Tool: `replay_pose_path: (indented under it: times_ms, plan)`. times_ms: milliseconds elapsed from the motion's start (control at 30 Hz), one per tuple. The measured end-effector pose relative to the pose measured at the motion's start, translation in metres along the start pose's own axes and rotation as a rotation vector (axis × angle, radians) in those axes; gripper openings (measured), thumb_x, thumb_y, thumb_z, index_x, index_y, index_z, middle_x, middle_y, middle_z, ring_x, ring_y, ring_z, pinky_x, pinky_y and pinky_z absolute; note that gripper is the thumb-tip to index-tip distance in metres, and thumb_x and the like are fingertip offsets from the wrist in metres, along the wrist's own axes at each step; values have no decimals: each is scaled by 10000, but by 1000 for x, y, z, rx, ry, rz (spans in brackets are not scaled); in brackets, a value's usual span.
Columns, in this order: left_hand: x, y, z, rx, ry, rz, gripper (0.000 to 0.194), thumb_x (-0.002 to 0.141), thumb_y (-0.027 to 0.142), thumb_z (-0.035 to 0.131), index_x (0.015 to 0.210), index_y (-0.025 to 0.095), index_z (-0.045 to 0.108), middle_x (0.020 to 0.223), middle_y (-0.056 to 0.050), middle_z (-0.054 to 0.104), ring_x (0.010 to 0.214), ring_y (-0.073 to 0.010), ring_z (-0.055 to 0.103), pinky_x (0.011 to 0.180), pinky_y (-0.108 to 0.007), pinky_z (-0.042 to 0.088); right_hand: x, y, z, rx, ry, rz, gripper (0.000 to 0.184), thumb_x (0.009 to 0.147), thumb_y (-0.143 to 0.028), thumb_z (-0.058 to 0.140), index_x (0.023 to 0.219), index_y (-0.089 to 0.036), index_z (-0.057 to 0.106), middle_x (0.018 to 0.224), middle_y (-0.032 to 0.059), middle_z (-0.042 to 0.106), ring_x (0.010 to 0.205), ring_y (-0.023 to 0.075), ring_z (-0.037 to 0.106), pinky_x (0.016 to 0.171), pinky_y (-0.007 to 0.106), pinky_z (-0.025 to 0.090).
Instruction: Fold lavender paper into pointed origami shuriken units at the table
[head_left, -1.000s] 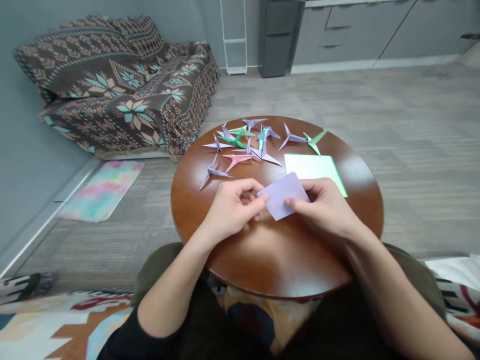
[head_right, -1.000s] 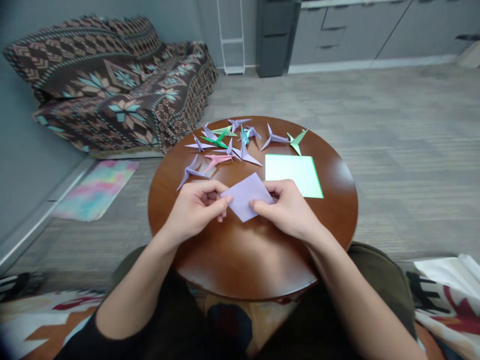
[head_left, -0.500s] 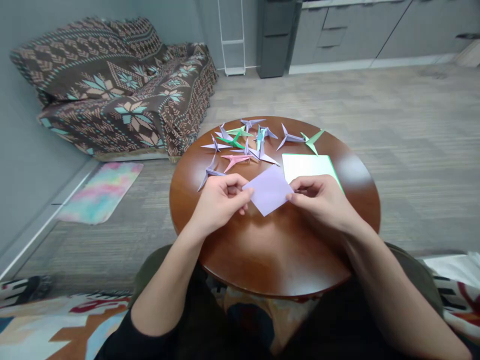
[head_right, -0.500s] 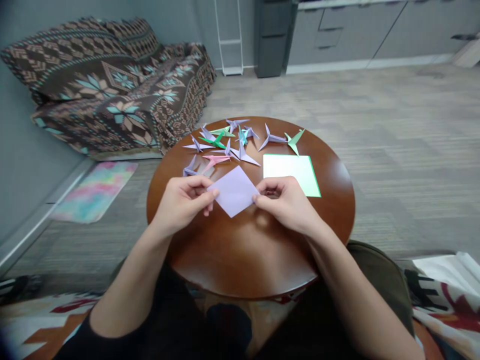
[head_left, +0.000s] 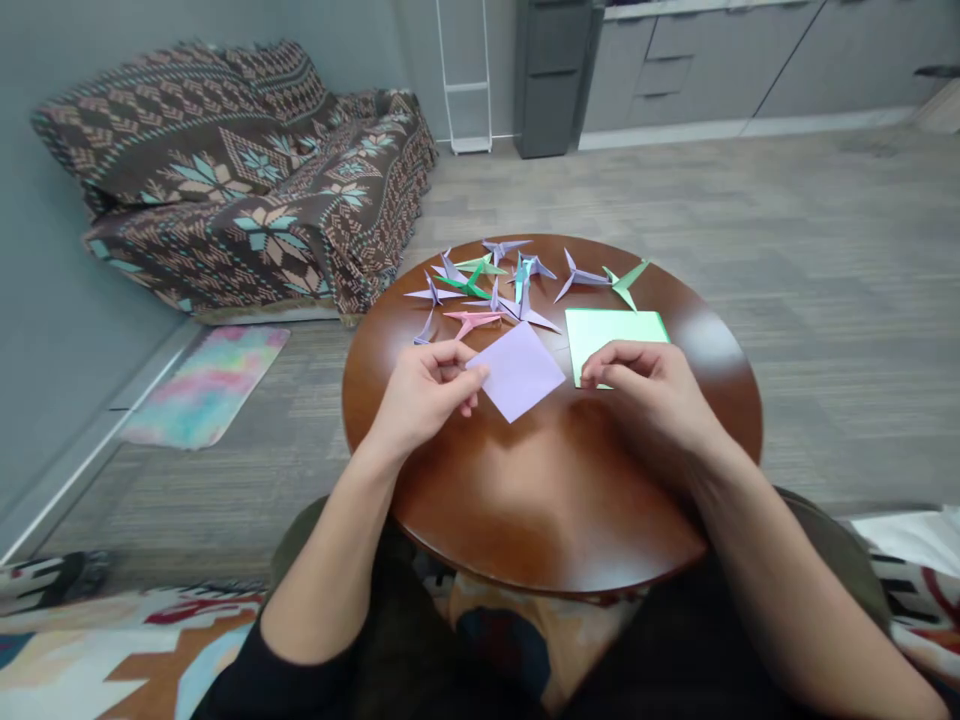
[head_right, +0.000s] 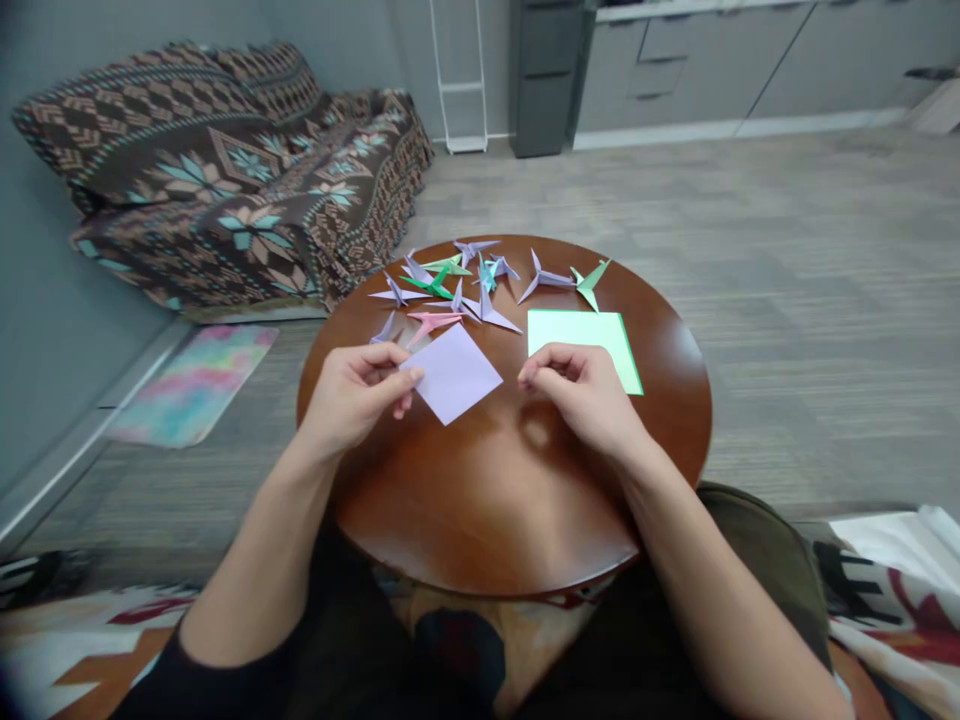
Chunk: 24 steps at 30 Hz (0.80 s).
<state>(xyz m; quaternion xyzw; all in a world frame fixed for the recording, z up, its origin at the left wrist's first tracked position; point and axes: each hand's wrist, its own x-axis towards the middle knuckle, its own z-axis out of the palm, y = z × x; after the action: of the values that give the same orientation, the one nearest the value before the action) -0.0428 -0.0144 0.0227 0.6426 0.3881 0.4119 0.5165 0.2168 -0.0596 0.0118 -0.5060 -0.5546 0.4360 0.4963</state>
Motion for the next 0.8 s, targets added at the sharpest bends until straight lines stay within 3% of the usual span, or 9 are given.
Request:
replay_pose_path:
  times_ms: [100, 233, 400, 467, 667, 800]
  plan:
    - [-1, 1, 8, 4, -57, -8, 183, 837, 282, 778, 764, 145, 681, 532, 31, 609, 437, -70, 534, 424, -161, 439, -2, -1, 6, 36, -93, 20, 200, 806, -329, 808, 948, -190, 782, 906, 43, 777, 846, 207, 696, 791, 320, 535]
    - [-3, -1, 21, 41, -92, 33, 174, 868, 298, 767, 809, 150, 698, 584, 28, 622, 466, -69, 548, 456, -171, 453, -6, -4, 11, 17, -248, 57, 220, 823, -346, 824, 957, -172, 814, 969, 51, 811, 878, 233, 721, 807, 334, 553]
    - [-2, -5, 24, 1, 121, 129, 221, 886, 355, 771, 809, 165, 688, 567, 39, 573, 454, -67, 501, 432, -175, 407, -6, -2, 8, 10, -265, 116, 268, 804, -356, 845, 991, -164, 855, 1033, 63, 841, 929, 271, 754, 860, 374, 578]
    - [-2, -6, 24, -31, 156, 156, 239, 917, 381, 738, 826, 165, 692, 597, 30, 583, 477, -69, 511, 448, -176, 425, -5, -1, 7, 25, -253, 114, 274, 802, -357, 848, 1000, -168, 859, 1039, 64, 844, 936, 273, 758, 860, 374, 582]
    - [-6, -3, 31, -77, -27, 128, 315, 809, 309, 849, 1063, 173, 722, 804, 1, 687, 549, -72, 599, 515, -176, 515, -4, -1, 8, 43, -267, 103, 287, 781, -349, 871, 1000, -164, 855, 959, 58, 840, 877, 256, 752, 817, 352, 577]
    - [-8, -3, 34, -93, -9, 72, 297, 823, 303, 834, 1077, 162, 766, 755, 0, 712, 533, -92, 650, 552, -202, 581, -5, -1, 8, 41, -271, 119, 256, 802, -338, 850, 985, -159, 844, 974, 62, 836, 855, 243, 742, 810, 346, 562]
